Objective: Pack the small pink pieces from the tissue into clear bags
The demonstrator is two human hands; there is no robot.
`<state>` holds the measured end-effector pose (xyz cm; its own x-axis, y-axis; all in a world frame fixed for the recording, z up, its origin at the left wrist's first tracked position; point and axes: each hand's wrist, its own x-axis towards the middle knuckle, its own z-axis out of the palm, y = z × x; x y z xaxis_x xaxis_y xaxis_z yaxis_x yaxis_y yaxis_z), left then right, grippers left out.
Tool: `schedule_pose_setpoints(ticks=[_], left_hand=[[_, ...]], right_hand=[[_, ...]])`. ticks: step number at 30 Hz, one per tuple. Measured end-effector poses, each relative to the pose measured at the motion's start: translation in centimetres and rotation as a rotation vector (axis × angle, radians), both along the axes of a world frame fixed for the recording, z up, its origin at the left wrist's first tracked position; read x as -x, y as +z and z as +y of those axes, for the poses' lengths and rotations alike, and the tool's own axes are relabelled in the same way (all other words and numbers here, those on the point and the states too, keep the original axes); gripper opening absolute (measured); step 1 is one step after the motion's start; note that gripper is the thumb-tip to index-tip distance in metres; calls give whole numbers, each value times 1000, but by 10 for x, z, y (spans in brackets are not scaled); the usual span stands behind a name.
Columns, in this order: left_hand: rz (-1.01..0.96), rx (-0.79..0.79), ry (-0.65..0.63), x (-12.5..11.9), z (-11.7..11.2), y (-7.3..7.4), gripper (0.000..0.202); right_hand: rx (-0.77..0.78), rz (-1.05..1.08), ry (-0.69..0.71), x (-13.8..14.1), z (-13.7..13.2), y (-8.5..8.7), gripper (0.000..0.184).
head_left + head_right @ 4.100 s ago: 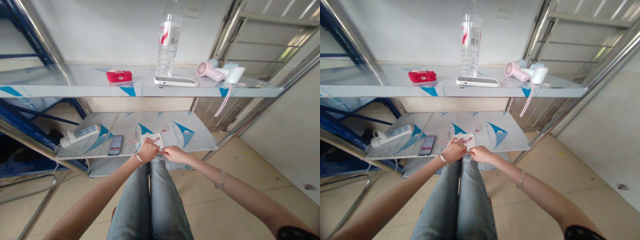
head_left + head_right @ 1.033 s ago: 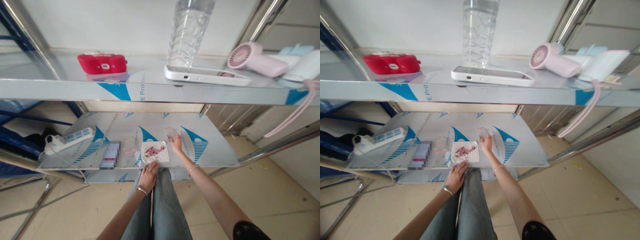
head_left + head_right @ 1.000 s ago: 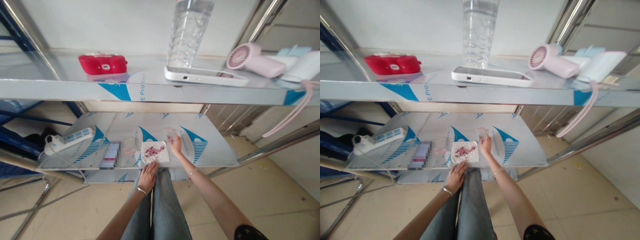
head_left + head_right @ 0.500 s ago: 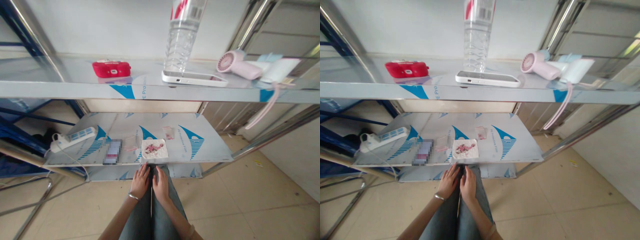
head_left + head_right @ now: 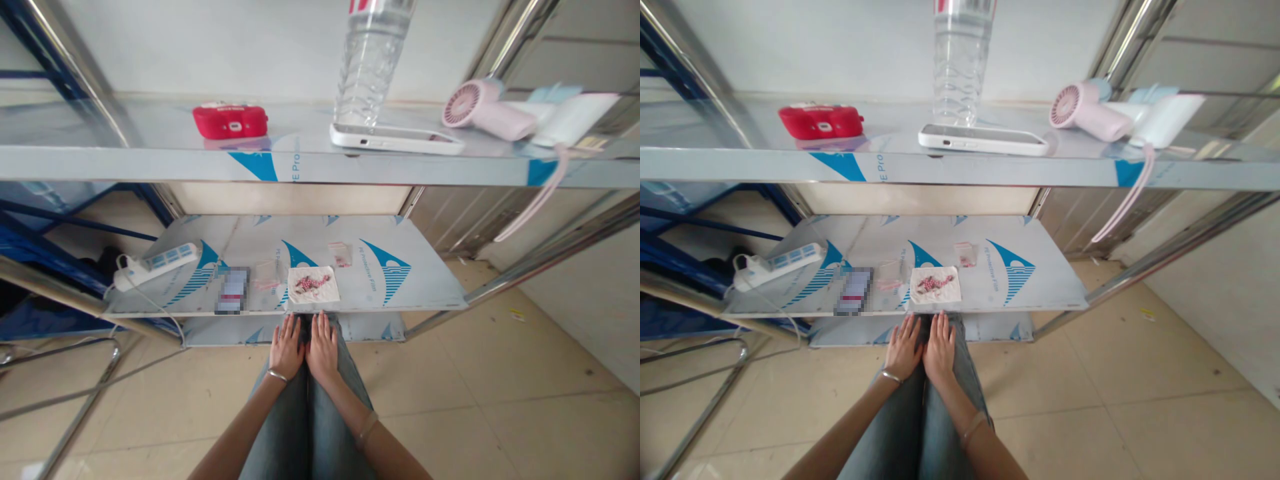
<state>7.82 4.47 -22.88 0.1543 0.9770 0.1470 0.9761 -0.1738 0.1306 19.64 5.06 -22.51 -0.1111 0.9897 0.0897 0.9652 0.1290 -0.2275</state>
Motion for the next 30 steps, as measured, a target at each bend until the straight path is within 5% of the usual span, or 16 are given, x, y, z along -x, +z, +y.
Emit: schedule_pose_setpoints(ticks=[30], left_hand=[[24, 163, 46, -8, 1, 15, 35]], right_hand=[[131, -34, 21, 3, 0, 9, 41]])
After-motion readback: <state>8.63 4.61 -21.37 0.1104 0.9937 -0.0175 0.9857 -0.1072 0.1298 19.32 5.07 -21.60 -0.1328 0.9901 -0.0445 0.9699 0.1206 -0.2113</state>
